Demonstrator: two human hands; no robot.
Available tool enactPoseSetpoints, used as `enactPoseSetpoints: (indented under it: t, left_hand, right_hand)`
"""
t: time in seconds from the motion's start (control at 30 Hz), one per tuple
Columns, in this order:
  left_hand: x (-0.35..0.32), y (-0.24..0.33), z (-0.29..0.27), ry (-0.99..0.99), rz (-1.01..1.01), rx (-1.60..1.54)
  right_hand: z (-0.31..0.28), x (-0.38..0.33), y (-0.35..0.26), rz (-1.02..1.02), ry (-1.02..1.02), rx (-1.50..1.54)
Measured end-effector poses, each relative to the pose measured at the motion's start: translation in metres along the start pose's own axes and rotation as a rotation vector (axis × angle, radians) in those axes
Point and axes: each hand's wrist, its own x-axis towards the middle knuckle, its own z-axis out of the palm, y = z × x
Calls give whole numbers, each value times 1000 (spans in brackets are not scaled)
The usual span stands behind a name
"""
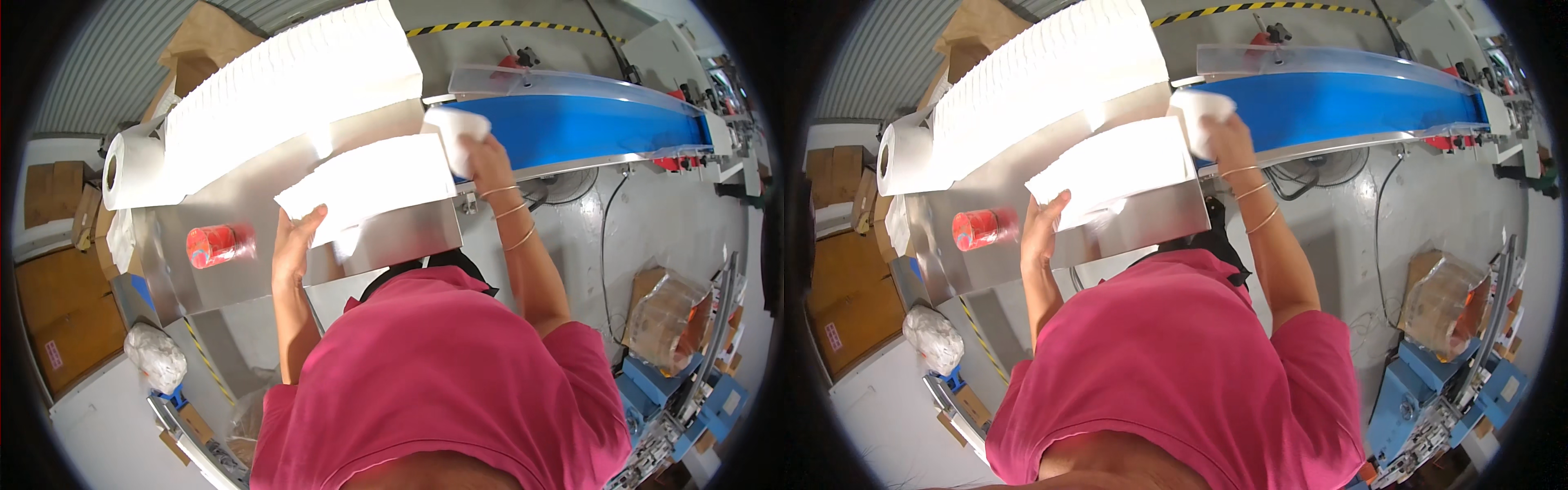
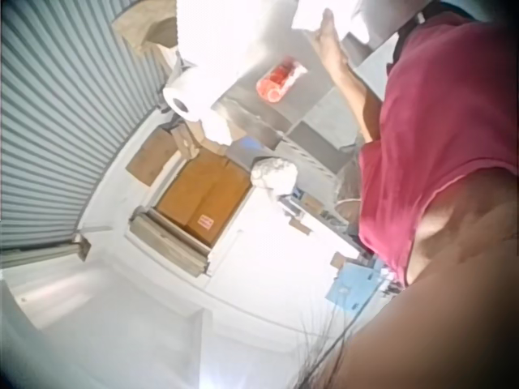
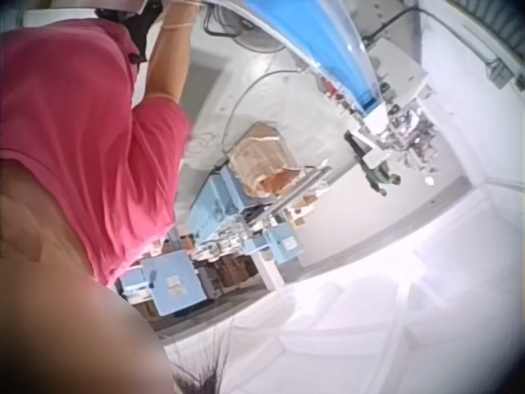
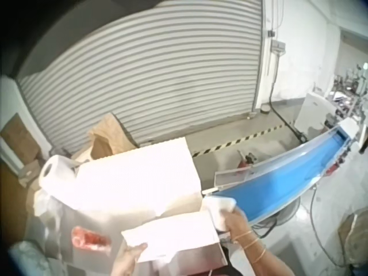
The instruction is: Manually placing stacks of white paper napkins onto a moving industrial conveyor belt.
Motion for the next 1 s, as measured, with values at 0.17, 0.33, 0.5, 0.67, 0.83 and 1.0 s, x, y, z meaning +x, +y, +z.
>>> enactPoseSetpoints:
  t: [0.17,0.33,0.5,0.67,0.83,1.0]
  left_hand:
    - [9,-7,3,-11,11,20]
    - [11,-2,9,-52,18,11]
    - [12,0,8,-38,-45,12]
    - [5,3,3,-46,-11,-6]
    - [11,-16,-9,166,34,133]
    - [6,-5,-61,448,139,648]
  right_hand:
    - [-13,-4,15,416,-140,250]
    - [15,-23,-4,-67,10,-423]
    - [13,-13,-21,314,-361,113]
    - [21,-23,-16,101,-228,-300]
    - [57,-37,-11,-153,-200,-789]
    - [125,-36,33,-140,-408,-504]
